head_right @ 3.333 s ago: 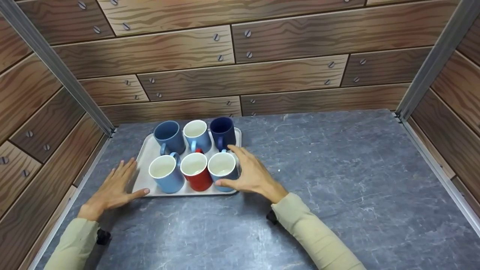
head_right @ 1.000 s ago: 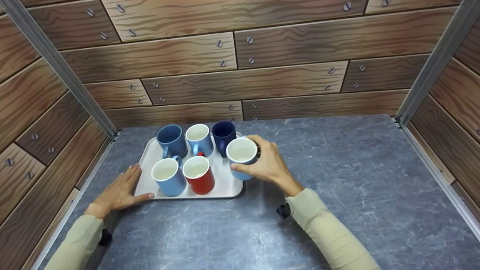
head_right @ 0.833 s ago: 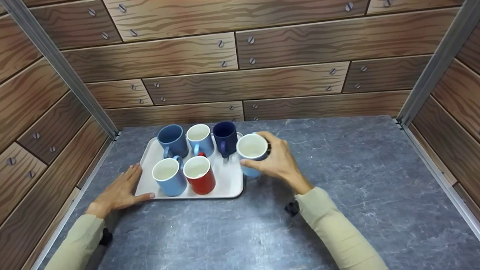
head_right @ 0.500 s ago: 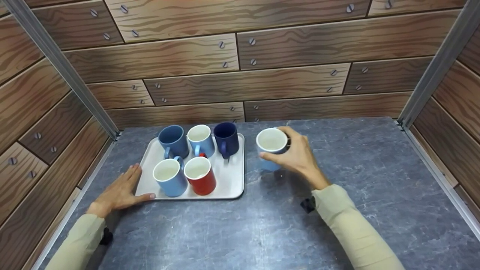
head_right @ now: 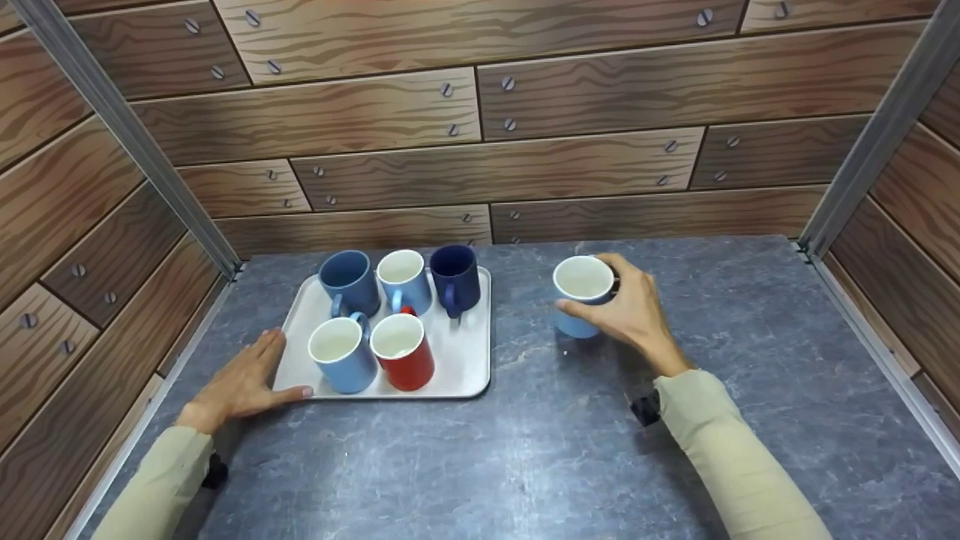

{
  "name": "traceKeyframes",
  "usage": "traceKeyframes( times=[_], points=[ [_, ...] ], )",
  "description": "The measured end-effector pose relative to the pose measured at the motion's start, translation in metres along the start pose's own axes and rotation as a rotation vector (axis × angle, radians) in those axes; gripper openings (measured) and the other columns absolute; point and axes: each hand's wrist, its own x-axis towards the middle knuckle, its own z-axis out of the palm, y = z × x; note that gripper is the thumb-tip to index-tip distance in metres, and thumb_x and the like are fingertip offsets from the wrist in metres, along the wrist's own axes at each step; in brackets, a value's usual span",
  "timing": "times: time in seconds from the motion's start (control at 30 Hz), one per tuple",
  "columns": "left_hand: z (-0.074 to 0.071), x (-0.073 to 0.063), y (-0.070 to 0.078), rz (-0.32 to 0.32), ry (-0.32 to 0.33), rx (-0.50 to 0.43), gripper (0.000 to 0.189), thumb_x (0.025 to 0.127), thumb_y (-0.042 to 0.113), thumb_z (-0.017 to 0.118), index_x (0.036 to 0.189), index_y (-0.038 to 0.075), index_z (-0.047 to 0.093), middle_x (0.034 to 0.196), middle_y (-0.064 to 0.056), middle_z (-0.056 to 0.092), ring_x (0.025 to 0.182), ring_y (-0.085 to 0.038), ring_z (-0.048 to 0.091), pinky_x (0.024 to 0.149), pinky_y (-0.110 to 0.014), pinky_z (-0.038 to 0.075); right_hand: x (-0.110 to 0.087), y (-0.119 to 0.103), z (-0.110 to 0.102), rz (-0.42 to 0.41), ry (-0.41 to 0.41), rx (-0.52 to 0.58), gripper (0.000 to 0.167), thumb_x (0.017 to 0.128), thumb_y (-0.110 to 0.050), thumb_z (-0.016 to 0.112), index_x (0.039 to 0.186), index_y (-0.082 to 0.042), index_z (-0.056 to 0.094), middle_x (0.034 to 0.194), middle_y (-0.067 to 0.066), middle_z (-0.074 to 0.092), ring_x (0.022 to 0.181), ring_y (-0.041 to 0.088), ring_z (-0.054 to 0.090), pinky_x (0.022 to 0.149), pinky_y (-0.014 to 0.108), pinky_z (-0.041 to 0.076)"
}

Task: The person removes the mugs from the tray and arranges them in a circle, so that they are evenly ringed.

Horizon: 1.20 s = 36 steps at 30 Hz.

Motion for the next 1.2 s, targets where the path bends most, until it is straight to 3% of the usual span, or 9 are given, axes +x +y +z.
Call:
traceKeyframes(
  times=[0.37, 0.63, 1.03, 1.2],
  points=[
    [-0.002, 0.001, 0.001, 0.007, 0.002, -0.011, 0.136, 0.077, 0.089, 0.067, 0.166, -0.005, 0.025, 0.174, -0.027, 0.024, 0.163, -0.045, 0.023, 0.134, -0.059, 0.022, -0.003, 0.034, -0.009, 0.073, 0.007, -0.084, 0.078, 0.076, -0.035, 0.098, 0.137, 0.002, 0.065, 0.122, 0.026, 0.073, 0.101, 0.038, 0.069, 0.073, 0.008, 0.041],
    [-0.001, 0.001, 0.001, 0.016, 0.007, 0.000, 0.134, 0.078, 0.088, 0.066, 0.166, -0.006, 0.028, 0.173, -0.027, 0.028, 0.161, -0.046, 0.026, 0.133, -0.059, 0.025, -0.006, 0.052, -0.013, 0.142, -0.019, -0.114, 0.082, 0.079, -0.041, 0.096, 0.140, 0.003, 0.061, 0.125, 0.028, 0.069, 0.107, 0.039, 0.066, 0.080, 0.027, 0.045],
    [0.001, 0.001, -0.001, 0.022, 0.019, -0.005, 0.134, 0.078, 0.087, 0.067, 0.165, -0.006, 0.028, 0.172, -0.028, 0.029, 0.161, -0.046, 0.027, 0.133, -0.059, 0.025, -0.010, 0.057, -0.013, 0.165, -0.039, -0.108, 0.084, 0.081, -0.042, 0.094, 0.141, 0.005, 0.058, 0.128, 0.030, 0.067, 0.111, 0.043, 0.065, 0.083, 0.031, 0.047],
    [0.001, 0.000, 0.000, 0.015, 0.011, -0.006, 0.134, 0.078, 0.087, 0.067, 0.166, -0.006, 0.027, 0.172, -0.028, 0.028, 0.161, -0.046, 0.027, 0.133, -0.060, 0.025, -0.012, 0.056, -0.013, 0.166, -0.059, -0.121, 0.087, 0.083, -0.043, 0.093, 0.144, 0.005, 0.055, 0.130, 0.031, 0.066, 0.114, 0.045, 0.064, 0.089, 0.047, 0.049]
  ],
)
